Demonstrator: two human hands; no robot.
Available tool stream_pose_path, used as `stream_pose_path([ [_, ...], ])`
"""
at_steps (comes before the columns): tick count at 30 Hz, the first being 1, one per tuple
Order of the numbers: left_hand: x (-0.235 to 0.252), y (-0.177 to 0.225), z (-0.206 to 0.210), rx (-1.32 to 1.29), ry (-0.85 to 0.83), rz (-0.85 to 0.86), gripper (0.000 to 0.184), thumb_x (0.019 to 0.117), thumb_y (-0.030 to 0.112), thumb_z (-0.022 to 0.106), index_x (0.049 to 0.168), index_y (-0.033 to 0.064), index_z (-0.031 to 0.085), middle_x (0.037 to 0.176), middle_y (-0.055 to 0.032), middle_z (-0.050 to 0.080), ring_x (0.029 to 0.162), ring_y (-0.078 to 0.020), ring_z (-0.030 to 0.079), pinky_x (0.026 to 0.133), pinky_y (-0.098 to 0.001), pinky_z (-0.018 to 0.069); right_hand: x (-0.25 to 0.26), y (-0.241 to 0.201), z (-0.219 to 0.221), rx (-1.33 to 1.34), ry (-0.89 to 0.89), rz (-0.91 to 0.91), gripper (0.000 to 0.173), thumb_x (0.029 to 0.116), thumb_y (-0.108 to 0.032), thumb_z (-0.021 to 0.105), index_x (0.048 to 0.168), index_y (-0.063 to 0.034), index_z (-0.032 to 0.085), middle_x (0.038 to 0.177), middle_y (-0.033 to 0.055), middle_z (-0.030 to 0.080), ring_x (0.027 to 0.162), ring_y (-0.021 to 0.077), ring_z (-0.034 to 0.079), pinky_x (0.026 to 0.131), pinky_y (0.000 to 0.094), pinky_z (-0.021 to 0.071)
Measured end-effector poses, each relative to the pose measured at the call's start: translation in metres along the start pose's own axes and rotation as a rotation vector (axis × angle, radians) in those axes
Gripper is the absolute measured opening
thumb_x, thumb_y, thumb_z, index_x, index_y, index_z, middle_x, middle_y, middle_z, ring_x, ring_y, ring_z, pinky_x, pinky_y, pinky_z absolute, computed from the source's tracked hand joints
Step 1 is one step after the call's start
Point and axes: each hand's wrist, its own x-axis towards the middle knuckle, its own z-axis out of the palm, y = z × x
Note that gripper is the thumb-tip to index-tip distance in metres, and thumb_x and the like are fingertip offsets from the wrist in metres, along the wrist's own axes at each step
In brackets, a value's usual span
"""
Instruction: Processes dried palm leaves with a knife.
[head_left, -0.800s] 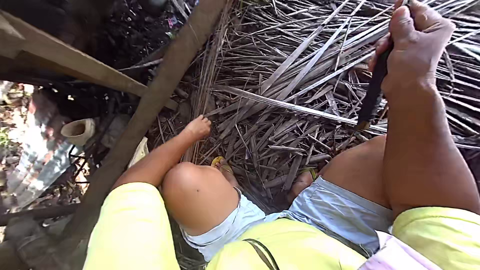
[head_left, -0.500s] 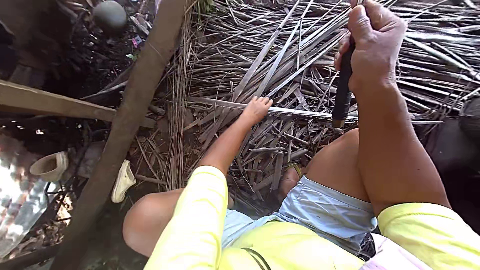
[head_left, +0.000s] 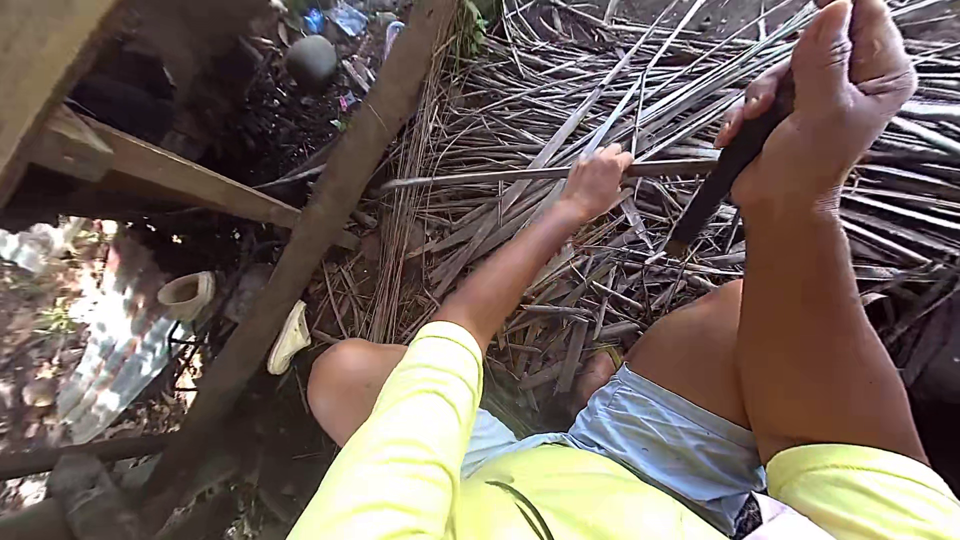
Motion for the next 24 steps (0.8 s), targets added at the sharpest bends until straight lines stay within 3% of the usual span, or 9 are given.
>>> stream_pose_path([
  [2, -0.004, 0.005, -0.047, -0.123, 0.038, -0.011, 0.029, 0.1008, 0.006, 0.058, 0.128, 0.0011, 0.068, 0.128, -0.0189, 0.066, 0.119, -0.0330, 0.066, 0.103, -0.0499, 0.0518, -0.005, -0.002, 0.005, 0.045, -0.052, -0.053, 0.032, 0.1109, -0.015, 0.039, 0.136, 0.0010, 0.051, 0.068, -0.0083, 0.057, 0.050, 0.0061, 0.056, 0.050, 0.0254, 0.0553],
  [5, -0.025, -0.013, -0.108, -0.226, 0.109, -0.029, 0.047, 0.1015, 0.020, 0.065, 0.147, 0.0085, 0.058, 0.136, -0.0141, 0.067, 0.126, -0.0268, 0.065, 0.112, -0.0476, 0.0474, -0.012, -0.005, 0.002, 0.050, -0.179, 0.071, 0.037, 0.1096, -0.017, 0.042, 0.139, 0.0010, 0.053, 0.066, -0.0082, 0.056, 0.049, 0.0049, 0.054, 0.048, 0.0239, 0.0534],
  [7, -0.048, -0.038, -0.143, -0.153, 0.114, -0.115, 0.060, 0.0966, 0.037, 0.073, 0.151, 0.0184, 0.055, 0.136, -0.0113, 0.068, 0.124, -0.0281, 0.065, 0.107, -0.0571, 0.0479, -0.011, -0.002, -0.002, 0.088, -0.253, 0.217, 0.038, 0.1099, -0.018, 0.042, 0.140, 0.0010, 0.054, 0.063, -0.0057, 0.054, 0.047, 0.0059, 0.052, 0.046, 0.0232, 0.0513],
  [10, -0.101, -0.079, -0.175, -0.142, 0.167, -0.202, 0.053, 0.0925, 0.029, 0.079, 0.141, 0.0134, 0.065, 0.128, -0.0139, 0.071, 0.117, -0.0285, 0.068, 0.104, -0.0567, 0.0503, -0.004, 0.007, -0.010, 0.186, -0.286, 0.383, 0.037, 0.1117, -0.024, 0.036, 0.139, -0.0035, 0.053, 0.062, -0.0045, 0.053, 0.046, 0.0064, 0.053, 0.045, 0.0226, 0.0516],
  [14, -0.192, -0.104, -0.192, -0.257, 0.108, -0.338, 0.037, 0.0935, 0.004, 0.074, 0.130, -0.0016, 0.068, 0.125, -0.0186, 0.071, 0.116, -0.0251, 0.068, 0.106, -0.0451, 0.0504, 0.011, 0.017, -0.026, 0.361, -0.178, 0.467, 0.040, 0.1132, -0.037, 0.027, 0.125, -0.0117, 0.056, 0.061, -0.0071, 0.048, 0.047, 0.0058, 0.048, 0.048, 0.0220, 0.0490],
  [16, -0.234, -0.120, -0.193, -0.242, 0.039, -0.409, 0.031, 0.0918, 0.001, 0.075, 0.122, -0.0021, 0.071, 0.112, -0.0157, 0.073, 0.100, -0.0196, 0.068, 0.095, -0.0412, 0.0538, 0.016, 0.017, -0.033, 0.503, -0.124, 0.482, 0.044, 0.1128, -0.043, 0.024, 0.119, -0.0148, 0.057, 0.059, -0.0086, 0.046, 0.046, 0.0047, 0.047, 0.048, 0.0214, 0.0485],
  [19, -0.270, -0.123, -0.194, -0.228, -0.047, -0.540, 0.023, 0.0902, 0.000, 0.077, 0.113, -0.0003, 0.074, 0.084, -0.0071, 0.069, 0.069, -0.0097, 0.058, 0.068, -0.0298, 0.0513, 0.017, 0.019, -0.031, 0.558, -0.128, 0.465, 0.048, 0.1130, -0.043, 0.022, 0.125, -0.0166, 0.060, 0.059, -0.0098, 0.046, 0.046, 0.0046, 0.047, 0.048, 0.0211, 0.0476],
  [20, -0.270, -0.114, -0.195, -0.256, -0.073, -0.564, 0.023, 0.0917, 0.001, 0.075, 0.114, -0.0007, 0.073, 0.083, -0.0067, 0.068, 0.066, -0.0087, 0.057, 0.065, -0.0279, 0.0505, 0.013, 0.020, -0.023, 0.541, -0.132, 0.484, 0.047, 0.1131, -0.043, 0.023, 0.124, -0.0164, 0.061, 0.059, -0.0098, 0.046, 0.046, 0.0044, 0.047, 0.047, 0.0204, 0.0468],
  [24, -0.227, -0.053, -0.197, -0.303, -0.153, -0.505, 0.035, 0.1028, 0.016, 0.065, 0.134, 0.0008, 0.065, 0.107, -0.0136, 0.071, 0.080, -0.0139, 0.062, 0.078, -0.0337, 0.0538, -0.013, 0.031, 0.030, 0.483, -0.197, 0.620, 0.044, 0.1131, -0.041, 0.028, 0.122, -0.0123, 0.060, 0.061, -0.0073, 0.048, 0.046, 0.0056, 0.048, 0.046, 0.0216, 0.0477],
])
